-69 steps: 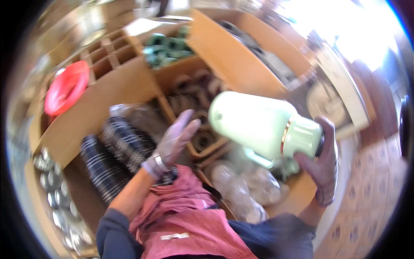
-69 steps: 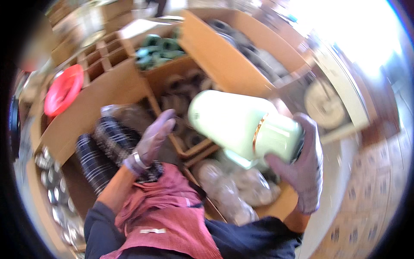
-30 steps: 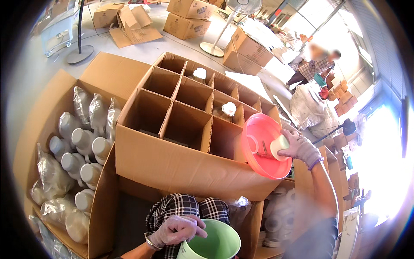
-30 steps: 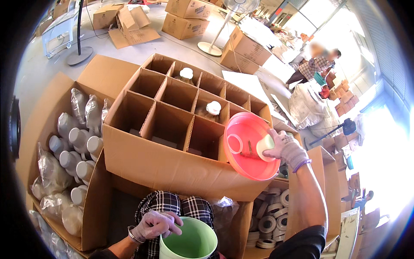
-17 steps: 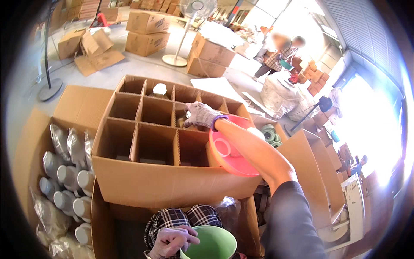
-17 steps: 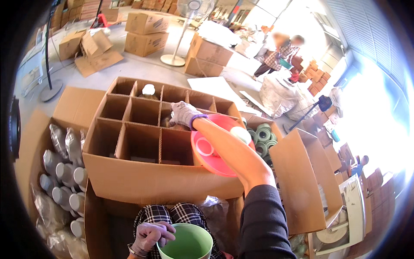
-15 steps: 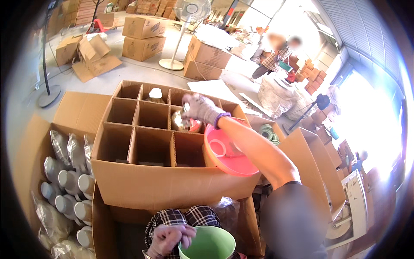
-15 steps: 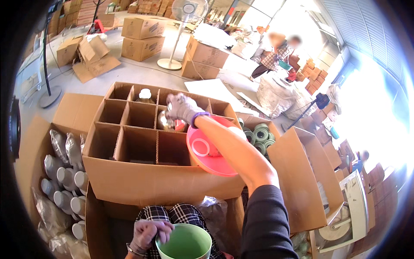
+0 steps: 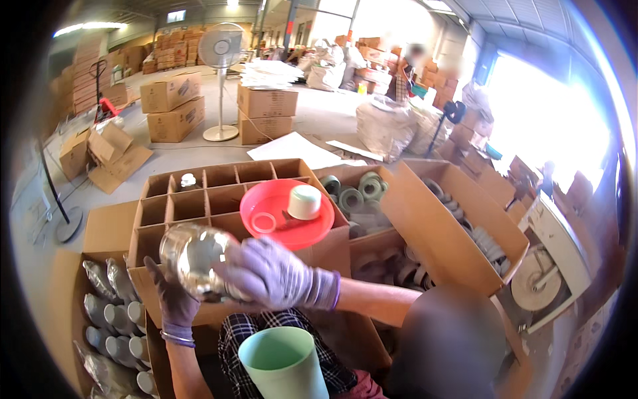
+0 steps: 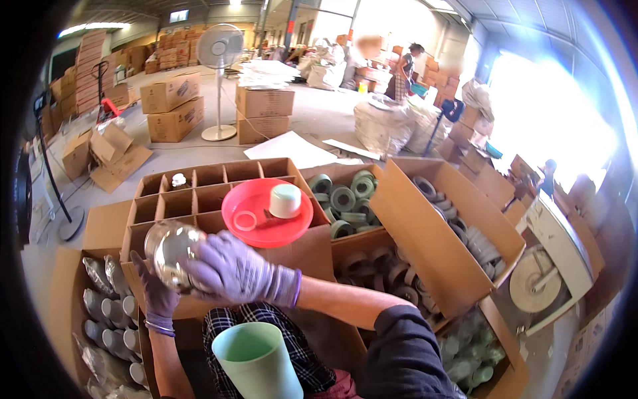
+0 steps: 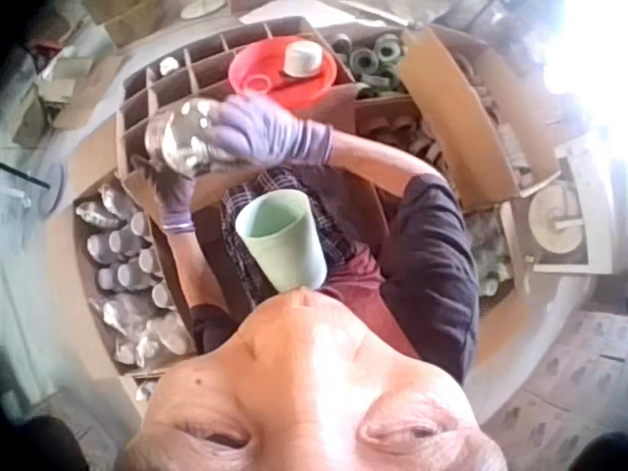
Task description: The person assembles and packs thermoses by inserting glass liners and components into plastic outer shells, placing them into plastic bags, and organizing them into cardboard boxes.
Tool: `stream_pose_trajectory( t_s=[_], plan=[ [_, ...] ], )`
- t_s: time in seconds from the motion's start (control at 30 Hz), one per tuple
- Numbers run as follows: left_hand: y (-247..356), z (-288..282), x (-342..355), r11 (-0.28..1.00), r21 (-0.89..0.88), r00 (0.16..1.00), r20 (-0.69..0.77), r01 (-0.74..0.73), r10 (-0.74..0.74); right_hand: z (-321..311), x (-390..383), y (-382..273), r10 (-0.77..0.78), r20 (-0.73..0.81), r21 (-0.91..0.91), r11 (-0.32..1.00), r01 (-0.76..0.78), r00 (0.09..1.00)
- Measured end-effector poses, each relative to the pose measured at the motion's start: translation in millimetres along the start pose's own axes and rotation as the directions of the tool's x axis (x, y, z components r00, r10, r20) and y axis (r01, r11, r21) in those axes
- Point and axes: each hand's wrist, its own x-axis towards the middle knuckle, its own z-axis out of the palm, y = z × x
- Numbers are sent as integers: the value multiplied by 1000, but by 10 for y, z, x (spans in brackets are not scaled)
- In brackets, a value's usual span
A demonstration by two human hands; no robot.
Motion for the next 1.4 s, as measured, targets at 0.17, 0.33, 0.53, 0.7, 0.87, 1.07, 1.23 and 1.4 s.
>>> stream_pose_trajectory(
  t_s=[0.17, 0.33, 0.53, 0.7, 0.87, 1.07, 1.23, 1.4],
  plan=[
    [-36, 25, -120, 290, -940, 976, 135, 182, -173, -201, -877, -409, 153, 208, 346, 912, -219, 966],
    [579, -561, -120, 251, -918, 952, 304, 306, -47, -529, -1724, -830, 657, 277, 479, 538, -694, 701],
    [580, -887, -1196, 293, -824, 871, 483, 485, -86, -792, -2566, -2132, 600, 391, 511, 489, -707, 698],
    [638, -873, -2179, 549, -575, 778, 570, 606, -262, -475, -2037, -2298, 485, 87, 770, 521, -368, 870],
    [642, -1179, -2674, 664, -457, 754, 604, 592, -257, -522, -977, -1475, 627, 524, 837, -251, -486, 577],
    [703, -1172, -2269, 453, -641, 781, 564, 619, -269, -152, -625, -1237, 353, 257, 905, 238, -353, 899],
    [780, -1045, -2190, 284, -728, 777, 544, 624, -315, -358, -478, -1287, 406, 242, 880, 292, -376, 881],
    [948, -910, -2333, 152, -785, 750, 487, 601, -447, -517, -360, -1346, 557, 173, 771, 437, -463, 813]
  ],
)
